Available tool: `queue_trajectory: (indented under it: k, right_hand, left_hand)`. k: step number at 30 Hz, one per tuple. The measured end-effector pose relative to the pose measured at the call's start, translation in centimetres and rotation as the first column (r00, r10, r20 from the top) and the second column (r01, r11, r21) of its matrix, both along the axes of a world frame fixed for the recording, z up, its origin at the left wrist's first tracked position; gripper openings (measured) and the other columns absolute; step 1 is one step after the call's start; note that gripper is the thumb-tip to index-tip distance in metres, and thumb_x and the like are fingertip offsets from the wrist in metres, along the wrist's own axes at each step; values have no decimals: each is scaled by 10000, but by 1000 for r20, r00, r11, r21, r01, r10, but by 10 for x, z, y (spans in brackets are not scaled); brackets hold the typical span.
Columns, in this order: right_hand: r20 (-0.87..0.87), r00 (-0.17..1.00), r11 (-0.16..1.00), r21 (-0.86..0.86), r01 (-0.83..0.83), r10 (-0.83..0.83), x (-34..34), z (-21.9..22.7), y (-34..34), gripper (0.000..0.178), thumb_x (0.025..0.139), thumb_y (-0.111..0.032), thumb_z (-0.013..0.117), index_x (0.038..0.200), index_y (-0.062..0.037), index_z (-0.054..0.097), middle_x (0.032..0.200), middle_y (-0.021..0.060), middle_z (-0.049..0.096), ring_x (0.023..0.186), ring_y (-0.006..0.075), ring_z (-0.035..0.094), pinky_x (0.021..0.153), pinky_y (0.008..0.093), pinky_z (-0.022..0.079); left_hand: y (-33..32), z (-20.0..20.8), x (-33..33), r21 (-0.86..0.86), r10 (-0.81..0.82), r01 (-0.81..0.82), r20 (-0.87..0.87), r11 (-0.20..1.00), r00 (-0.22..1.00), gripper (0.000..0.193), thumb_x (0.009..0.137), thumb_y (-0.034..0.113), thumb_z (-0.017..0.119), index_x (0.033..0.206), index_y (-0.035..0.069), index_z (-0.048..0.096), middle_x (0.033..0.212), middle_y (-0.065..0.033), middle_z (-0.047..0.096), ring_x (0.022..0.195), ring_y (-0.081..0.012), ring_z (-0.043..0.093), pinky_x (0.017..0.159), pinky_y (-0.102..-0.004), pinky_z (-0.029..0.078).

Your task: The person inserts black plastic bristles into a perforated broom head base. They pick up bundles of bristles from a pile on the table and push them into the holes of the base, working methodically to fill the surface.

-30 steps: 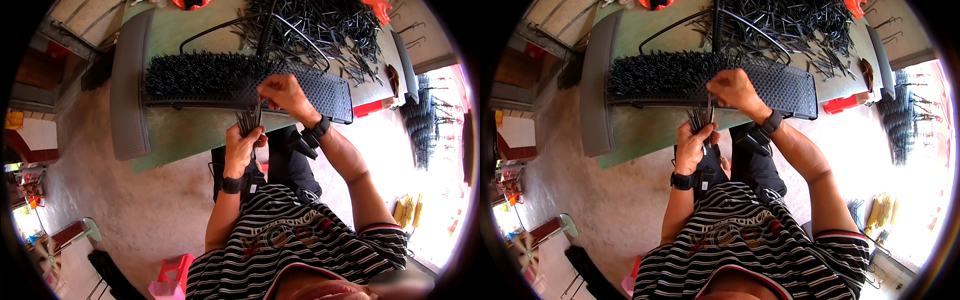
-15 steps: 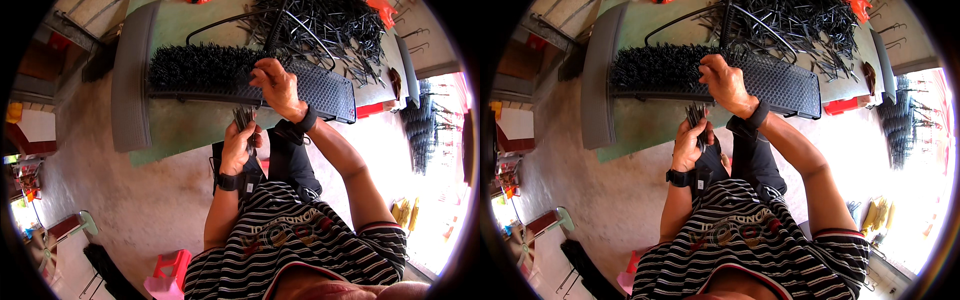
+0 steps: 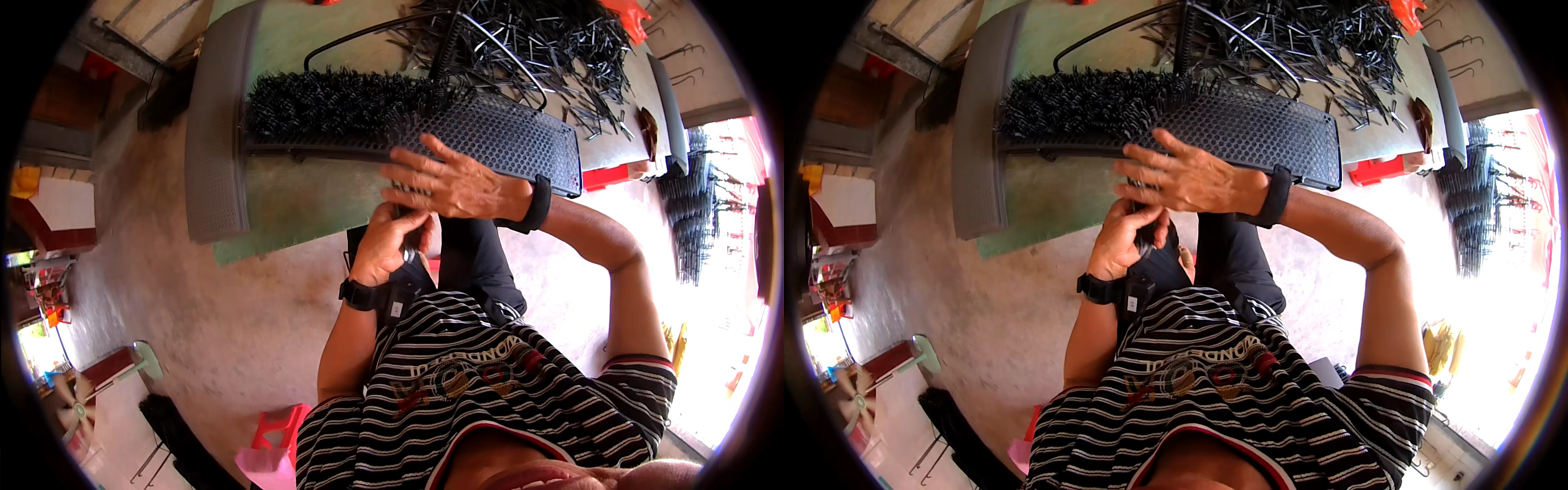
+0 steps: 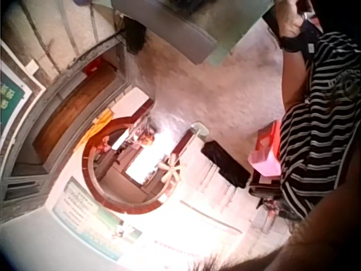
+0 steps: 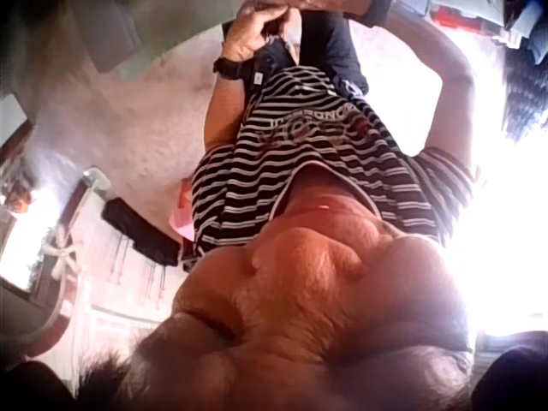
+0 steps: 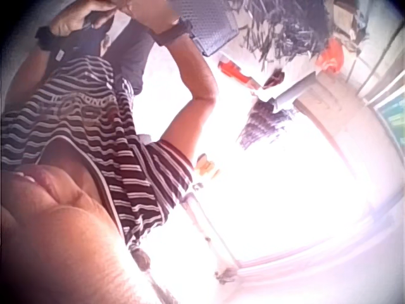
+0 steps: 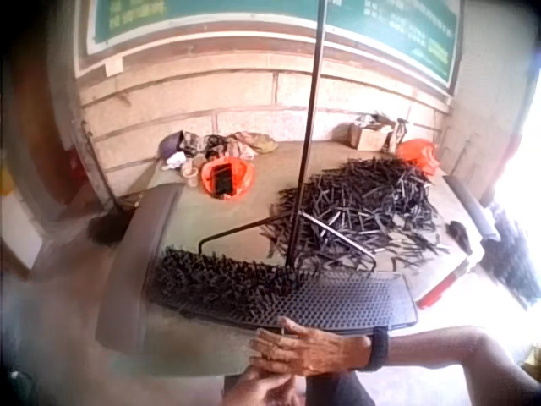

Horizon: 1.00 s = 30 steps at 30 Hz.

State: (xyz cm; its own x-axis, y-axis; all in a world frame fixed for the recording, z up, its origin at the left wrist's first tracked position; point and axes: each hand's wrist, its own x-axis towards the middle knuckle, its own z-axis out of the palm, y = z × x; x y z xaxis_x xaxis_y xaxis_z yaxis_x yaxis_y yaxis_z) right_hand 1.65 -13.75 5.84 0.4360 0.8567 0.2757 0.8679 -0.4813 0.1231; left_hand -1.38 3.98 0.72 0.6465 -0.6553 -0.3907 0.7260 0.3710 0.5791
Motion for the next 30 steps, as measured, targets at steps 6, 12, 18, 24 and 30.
queue_trajectory:
  k: [6,12,18,24,30]
  right_hand:
    - [21,996,986,-144,-84,87,-22,-8,-33,358,739,-205,572,1032,-1,550,945,110,562,896,255,574,900,392,424]
    - [-65,994,996,28,-81,83,-28,-23,-48,220,736,-202,544,861,-24,515,775,69,488,713,220,535,699,344,457]
    - [-688,707,845,273,459,-161,-51,-44,-46,198,795,-29,485,971,59,470,767,166,562,674,332,590,610,374,482]
    - [-909,-110,485,109,868,401,-52,-40,4,305,942,-217,462,991,84,479,702,117,622,599,177,638,567,273,535]
    - [-978,107,727,-60,684,-181,-30,-6,-3,474,830,-371,616,652,66,572,512,114,567,451,174,599,420,265,457]
  left_hand:
    - [-23,2,-10,-64,-193,184,-185,981,964,88,865,51,547,846,-35,557,762,-136,594,551,-199,577,492,-308,478]
    - [-30,9,-7,-56,-258,252,-223,966,940,198,860,106,562,946,-71,578,867,-177,630,734,-247,639,685,-352,541]
    - [2,-25,14,-186,-259,213,-272,959,927,769,848,634,421,1231,-32,464,1197,-202,547,1027,-342,578,879,-453,469]
    - [-31,-19,9,-33,91,-90,41,995,995,253,878,191,609,1067,27,568,1017,-89,613,779,-212,616,622,-331,514]
    - [-39,-18,12,-32,368,-371,-83,928,926,131,848,120,638,946,35,629,881,-113,649,776,-226,638,642,-315,527]
